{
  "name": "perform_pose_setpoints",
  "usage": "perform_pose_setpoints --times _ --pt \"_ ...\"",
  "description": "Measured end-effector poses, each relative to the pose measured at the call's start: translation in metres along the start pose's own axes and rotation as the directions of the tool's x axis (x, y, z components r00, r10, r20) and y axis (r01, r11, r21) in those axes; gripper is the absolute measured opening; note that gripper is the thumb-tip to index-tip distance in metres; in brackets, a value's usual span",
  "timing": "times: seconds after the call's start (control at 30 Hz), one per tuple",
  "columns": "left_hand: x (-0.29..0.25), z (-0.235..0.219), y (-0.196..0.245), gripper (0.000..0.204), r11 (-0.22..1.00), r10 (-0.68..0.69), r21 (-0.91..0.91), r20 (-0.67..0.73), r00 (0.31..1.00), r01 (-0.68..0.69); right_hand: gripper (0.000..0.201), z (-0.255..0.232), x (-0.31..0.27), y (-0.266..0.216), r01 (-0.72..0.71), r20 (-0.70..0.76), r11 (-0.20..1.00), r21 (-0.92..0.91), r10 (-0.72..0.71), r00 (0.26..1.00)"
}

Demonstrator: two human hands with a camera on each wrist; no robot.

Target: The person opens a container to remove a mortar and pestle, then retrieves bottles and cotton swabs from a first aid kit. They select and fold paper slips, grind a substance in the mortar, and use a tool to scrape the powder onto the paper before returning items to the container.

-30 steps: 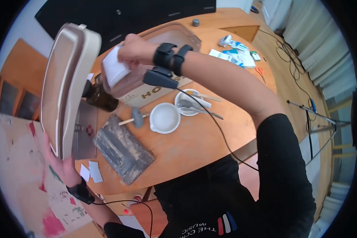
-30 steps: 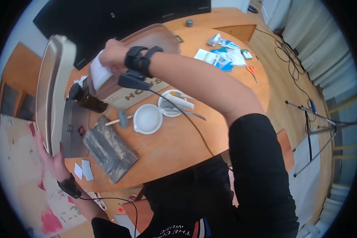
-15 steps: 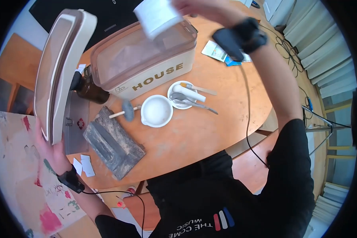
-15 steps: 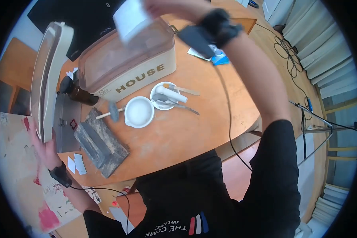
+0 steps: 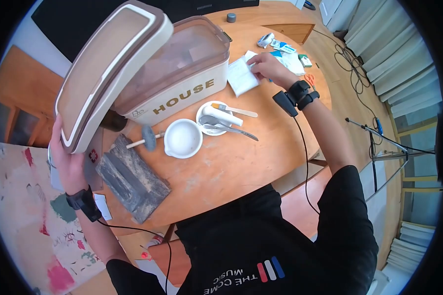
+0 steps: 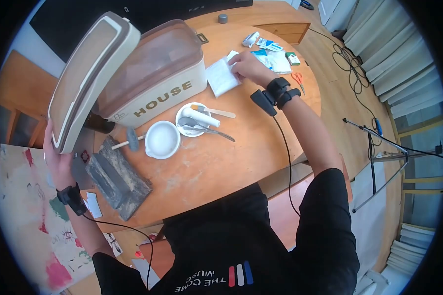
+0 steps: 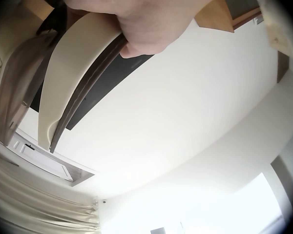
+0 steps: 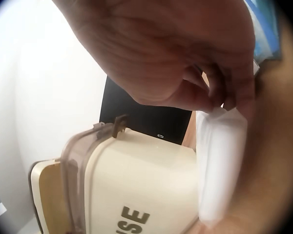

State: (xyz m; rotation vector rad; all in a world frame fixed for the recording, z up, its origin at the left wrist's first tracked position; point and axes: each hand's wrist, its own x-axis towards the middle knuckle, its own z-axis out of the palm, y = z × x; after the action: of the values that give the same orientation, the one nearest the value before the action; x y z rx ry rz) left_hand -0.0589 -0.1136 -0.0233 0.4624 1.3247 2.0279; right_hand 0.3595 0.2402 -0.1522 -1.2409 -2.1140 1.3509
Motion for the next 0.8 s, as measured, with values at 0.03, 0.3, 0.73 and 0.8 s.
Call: perform_pose_setpoints --times 0.03,0.3,0.73,0.8 --pt "0.000 0.008 -0.004 0.044 1.000 0.009 0.029 0.032 0.999 -0.010 0.036 0.002 0.001 0.002 0.026 -0.052 0.990 -0.135 -0.034 0.998" --pt "0.014 0.052 -0.017 0.038 0.998 -0.021 -0.048 0.173 0.985 0.030 0.035 -0.013 -0.012 -0.050 0.384 -0.436 0.853 -0.354 -0.514 0.739" --pt "0.067 0.095 -0.037 0.030 0.892 0.107 0.397 0.282 0.953 -0.218 0.052 0.062 -0.016 -0.153 0.478 -0.464 0.797 0.369 -0.288 0.838" --pt "0.060 0.100 -0.044 0.031 0.884 0.136 0.403 0.260 0.956 -0.235 0.053 0.065 -0.018 -0.156 0.461 -0.452 0.809 0.364 -0.279 0.847"
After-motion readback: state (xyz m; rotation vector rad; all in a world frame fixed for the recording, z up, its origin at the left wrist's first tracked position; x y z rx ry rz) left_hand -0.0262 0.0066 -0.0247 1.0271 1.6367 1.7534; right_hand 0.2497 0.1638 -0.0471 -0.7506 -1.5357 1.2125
